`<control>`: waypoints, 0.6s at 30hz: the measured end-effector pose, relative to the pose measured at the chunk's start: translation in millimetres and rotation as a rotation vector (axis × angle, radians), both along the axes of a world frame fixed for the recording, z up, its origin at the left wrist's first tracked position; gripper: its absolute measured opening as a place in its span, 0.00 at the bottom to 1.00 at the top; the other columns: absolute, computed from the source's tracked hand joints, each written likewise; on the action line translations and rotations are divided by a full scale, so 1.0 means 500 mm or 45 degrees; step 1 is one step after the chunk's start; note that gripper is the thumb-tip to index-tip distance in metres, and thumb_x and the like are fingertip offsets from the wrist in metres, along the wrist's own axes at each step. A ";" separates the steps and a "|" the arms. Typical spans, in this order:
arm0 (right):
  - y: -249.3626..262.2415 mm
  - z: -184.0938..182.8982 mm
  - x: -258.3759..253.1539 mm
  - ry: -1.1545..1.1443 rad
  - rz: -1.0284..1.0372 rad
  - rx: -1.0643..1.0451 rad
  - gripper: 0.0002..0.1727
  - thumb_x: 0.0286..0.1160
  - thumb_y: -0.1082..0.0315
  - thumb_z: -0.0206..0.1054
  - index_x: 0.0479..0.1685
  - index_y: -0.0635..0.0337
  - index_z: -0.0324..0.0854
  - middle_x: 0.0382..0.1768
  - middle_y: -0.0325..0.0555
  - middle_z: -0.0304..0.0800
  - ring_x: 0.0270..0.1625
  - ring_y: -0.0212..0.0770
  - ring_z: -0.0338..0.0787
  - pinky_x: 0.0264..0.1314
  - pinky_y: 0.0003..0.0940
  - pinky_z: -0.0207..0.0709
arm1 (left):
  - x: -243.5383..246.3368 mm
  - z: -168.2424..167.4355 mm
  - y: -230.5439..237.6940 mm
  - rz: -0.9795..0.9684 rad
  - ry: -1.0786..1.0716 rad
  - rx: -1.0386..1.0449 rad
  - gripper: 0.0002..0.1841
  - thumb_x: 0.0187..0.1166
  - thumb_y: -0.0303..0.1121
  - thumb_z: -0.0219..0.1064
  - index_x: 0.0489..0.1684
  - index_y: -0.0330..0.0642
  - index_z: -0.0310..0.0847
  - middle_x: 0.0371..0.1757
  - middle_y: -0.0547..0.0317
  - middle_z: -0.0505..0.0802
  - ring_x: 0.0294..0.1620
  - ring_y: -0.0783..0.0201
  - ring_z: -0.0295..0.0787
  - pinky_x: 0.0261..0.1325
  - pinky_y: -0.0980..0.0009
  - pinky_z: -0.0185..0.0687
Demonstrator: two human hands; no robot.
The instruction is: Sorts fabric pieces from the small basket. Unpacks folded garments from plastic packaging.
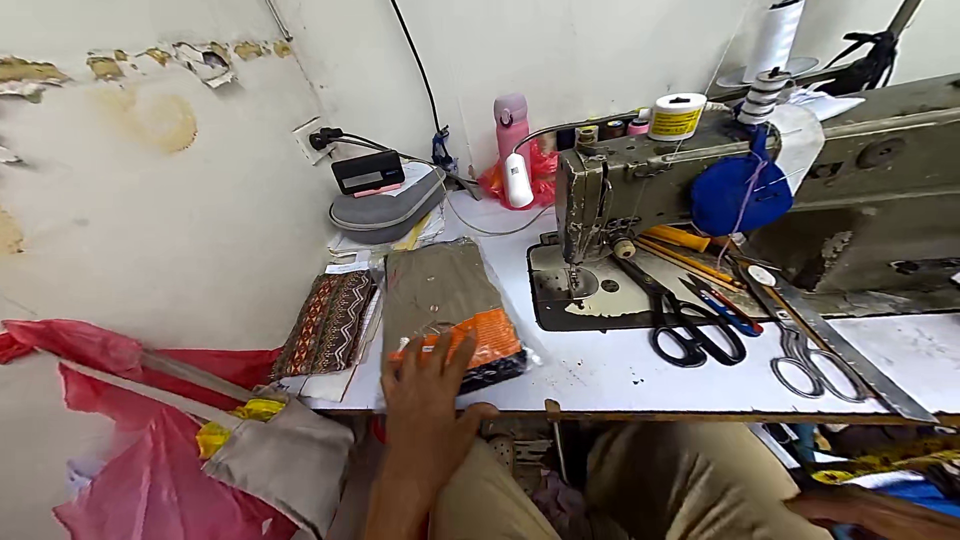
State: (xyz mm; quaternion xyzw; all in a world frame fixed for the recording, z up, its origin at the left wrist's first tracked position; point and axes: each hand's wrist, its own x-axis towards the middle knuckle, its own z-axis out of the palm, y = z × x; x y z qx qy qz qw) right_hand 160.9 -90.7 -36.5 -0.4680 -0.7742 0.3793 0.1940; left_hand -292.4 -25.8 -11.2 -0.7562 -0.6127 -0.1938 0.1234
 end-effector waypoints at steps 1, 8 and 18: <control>0.016 0.013 -0.040 0.054 0.134 0.080 0.18 0.77 0.74 0.70 0.63 0.75 0.84 0.60 0.71 0.88 0.61 0.68 0.90 0.69 0.64 0.80 | 0.023 -0.008 -0.003 -0.053 -0.019 0.058 0.41 0.56 0.65 0.77 0.76 0.62 0.82 0.76 0.54 0.87 0.75 0.30 0.78 0.60 0.24 0.70; 0.131 0.012 -0.266 0.332 0.213 0.787 0.11 0.86 0.61 0.64 0.50 0.53 0.91 0.61 0.47 0.90 0.66 0.37 0.87 0.70 0.29 0.80 | 0.052 -0.003 -0.047 -0.418 -0.805 0.148 0.23 0.77 0.50 0.72 0.65 0.49 0.88 0.68 0.53 0.90 0.72 0.57 0.85 0.71 0.53 0.83; 0.266 -0.056 -0.362 0.020 0.001 1.192 0.24 0.85 0.43 0.58 0.71 0.42 0.84 0.76 0.44 0.84 0.77 0.49 0.83 0.75 0.52 0.77 | 0.003 -0.026 -0.062 -0.127 -0.990 -0.157 0.20 0.65 0.33 0.81 0.54 0.34 0.89 0.50 0.46 0.89 0.47 0.63 0.87 0.48 0.70 0.86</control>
